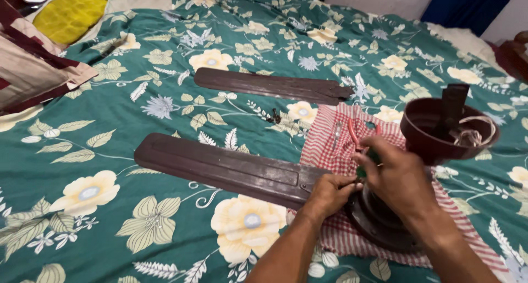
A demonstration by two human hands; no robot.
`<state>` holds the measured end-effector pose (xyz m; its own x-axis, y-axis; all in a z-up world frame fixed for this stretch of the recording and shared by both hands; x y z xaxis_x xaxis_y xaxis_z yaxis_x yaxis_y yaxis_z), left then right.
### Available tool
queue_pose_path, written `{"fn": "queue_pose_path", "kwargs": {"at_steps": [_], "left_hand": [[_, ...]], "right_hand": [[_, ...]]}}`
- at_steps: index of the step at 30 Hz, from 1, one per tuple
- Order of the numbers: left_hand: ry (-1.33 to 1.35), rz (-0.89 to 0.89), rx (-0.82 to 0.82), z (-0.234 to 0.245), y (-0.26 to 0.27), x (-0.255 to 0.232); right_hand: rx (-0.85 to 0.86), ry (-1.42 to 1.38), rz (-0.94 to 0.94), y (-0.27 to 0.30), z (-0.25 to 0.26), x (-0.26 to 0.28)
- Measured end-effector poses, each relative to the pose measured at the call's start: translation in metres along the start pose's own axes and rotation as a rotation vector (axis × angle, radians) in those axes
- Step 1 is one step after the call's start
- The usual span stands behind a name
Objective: The person attaches a ceiling fan blade to the fan motor housing using a screwdriver and pliers. They tighten the screws securing the blade and then remove the blade from the motor housing.
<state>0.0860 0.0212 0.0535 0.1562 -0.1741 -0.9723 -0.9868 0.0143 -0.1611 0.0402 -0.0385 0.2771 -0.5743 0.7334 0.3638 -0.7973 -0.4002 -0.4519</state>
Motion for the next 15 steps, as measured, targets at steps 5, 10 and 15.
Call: {"fn": "queue_pose_path", "kwargs": {"at_steps": [5,10,15], "left_hand": [[-0.116,0.026,-0.027,0.001,-0.001,-0.003],[0.009,0.023,-0.01,0.001,-0.001,0.003],[0.01,0.078,0.034,0.003,-0.006,0.007]], "right_hand": [[0.091,-0.025,-0.104,0.001,-0.013,-0.015],[-0.095,0.07,-0.02,0.004,0.007,-0.016],[-0.104,0.117,0.023,-0.005,0.005,-0.012]]}}
Point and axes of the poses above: each hand's wrist, its own y-axis away from the middle knuckle, its own z-axis out of the back of the hand, x = y × z, the point moved 10 cm from there along -y, towards the middle knuckle
